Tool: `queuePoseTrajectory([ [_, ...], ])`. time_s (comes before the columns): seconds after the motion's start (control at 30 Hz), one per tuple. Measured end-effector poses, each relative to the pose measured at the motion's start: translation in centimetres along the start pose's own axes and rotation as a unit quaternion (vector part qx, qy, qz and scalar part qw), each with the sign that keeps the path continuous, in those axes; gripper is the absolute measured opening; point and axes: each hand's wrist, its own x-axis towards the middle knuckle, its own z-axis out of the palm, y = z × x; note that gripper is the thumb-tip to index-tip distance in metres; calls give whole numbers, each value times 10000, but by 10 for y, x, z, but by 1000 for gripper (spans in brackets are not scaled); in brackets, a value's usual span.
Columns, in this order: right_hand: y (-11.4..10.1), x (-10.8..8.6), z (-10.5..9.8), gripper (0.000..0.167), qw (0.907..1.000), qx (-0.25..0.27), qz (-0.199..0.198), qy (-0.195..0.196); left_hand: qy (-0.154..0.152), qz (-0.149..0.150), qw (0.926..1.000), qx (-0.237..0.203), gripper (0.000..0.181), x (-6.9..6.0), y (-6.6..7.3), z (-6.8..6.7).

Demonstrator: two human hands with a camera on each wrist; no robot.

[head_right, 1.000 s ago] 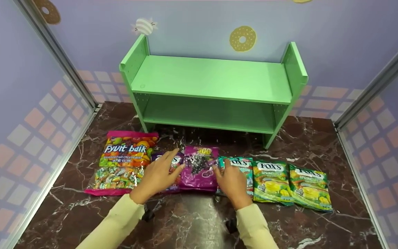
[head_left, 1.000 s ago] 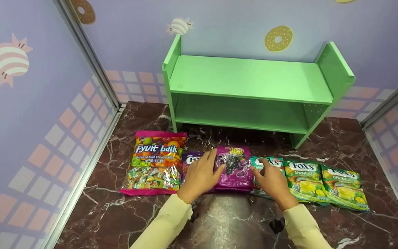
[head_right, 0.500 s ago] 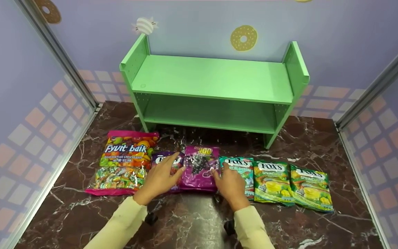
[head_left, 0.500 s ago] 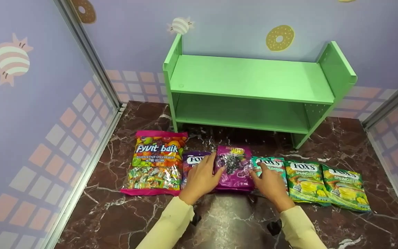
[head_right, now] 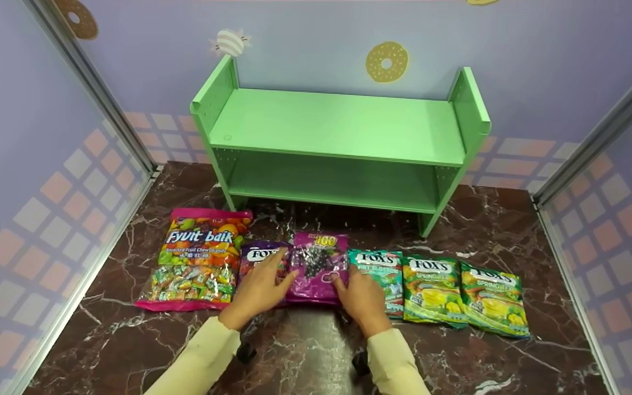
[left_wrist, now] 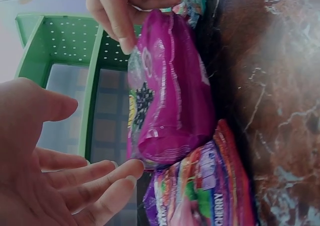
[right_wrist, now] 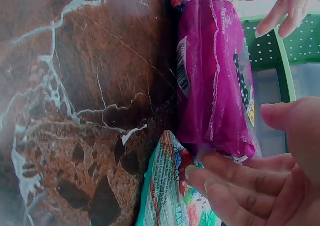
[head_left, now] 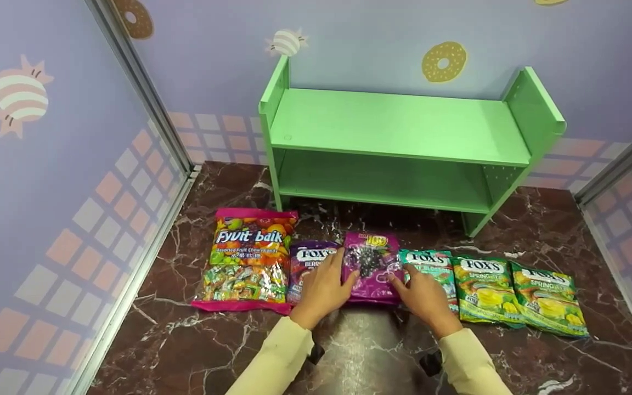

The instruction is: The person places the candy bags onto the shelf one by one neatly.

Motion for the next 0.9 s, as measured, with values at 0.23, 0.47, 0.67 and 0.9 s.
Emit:
queuePoseTrajectory([
  [0.23, 0, 1, 6, 68, 9997, 232, 78, -35, -125, -106, 9997, -170, 67, 0, -3, 9],
  [0.47, 0, 1, 9, 69, 9994, 299, 161, -51, -141, -270, 9987, -407, 69, 1, -6, 15],
  [0.67, 0, 2, 10, 72, 9989, 294, 310, -186, 12, -298, 9985, -452, 67, 2, -11, 25],
  [0.9, 2, 4, 12, 72, 9985, 316, 386, -212, 27, -513, 9954, -805, 67, 4, -14, 33],
])
